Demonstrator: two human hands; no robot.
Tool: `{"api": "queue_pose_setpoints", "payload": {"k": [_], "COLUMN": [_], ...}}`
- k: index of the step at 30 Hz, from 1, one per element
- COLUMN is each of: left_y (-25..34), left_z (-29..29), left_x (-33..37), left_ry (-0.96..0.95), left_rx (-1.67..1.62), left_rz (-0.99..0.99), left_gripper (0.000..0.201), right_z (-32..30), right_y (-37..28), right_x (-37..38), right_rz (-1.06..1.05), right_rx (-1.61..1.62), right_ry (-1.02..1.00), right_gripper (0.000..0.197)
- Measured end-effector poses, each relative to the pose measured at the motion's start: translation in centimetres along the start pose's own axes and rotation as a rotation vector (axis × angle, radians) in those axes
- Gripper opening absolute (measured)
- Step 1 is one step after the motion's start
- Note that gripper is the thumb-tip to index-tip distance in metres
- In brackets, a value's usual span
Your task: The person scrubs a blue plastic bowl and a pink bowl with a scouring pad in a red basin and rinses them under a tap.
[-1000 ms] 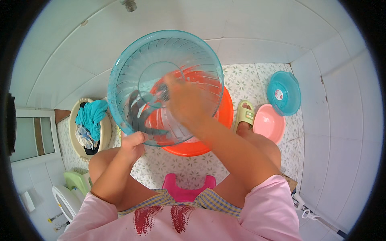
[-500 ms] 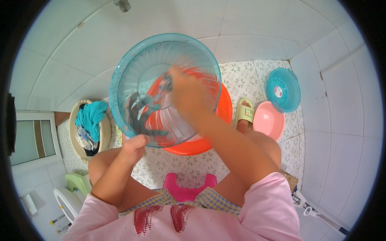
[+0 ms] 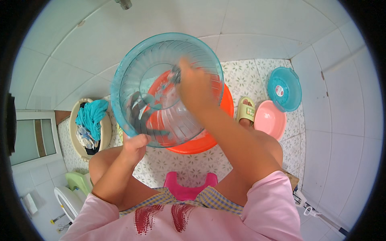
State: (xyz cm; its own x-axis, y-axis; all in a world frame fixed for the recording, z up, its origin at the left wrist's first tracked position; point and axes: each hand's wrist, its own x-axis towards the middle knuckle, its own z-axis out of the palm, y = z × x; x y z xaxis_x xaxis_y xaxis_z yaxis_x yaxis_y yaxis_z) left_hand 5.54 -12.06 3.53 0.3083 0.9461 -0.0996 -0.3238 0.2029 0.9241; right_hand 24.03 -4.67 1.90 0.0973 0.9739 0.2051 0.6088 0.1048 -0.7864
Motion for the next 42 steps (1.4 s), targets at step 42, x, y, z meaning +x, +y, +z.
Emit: {"api": "queue_pose_setpoints", "payload": {"k": [42], "left_y": [0.3], "left_z": [-1.5], "left_x": [1.8], "left_ry": [0.275], "left_rx": [-0.241], "left_rz": [-0.183], "left_gripper": [0.077], "right_z": [-3.2], "right_y": [-0.4], "right_x": [0.8], "right_rz": [-0.042], "right_rx": [0.071], "right_ry": [0.239], "right_gripper": [0.027]}}
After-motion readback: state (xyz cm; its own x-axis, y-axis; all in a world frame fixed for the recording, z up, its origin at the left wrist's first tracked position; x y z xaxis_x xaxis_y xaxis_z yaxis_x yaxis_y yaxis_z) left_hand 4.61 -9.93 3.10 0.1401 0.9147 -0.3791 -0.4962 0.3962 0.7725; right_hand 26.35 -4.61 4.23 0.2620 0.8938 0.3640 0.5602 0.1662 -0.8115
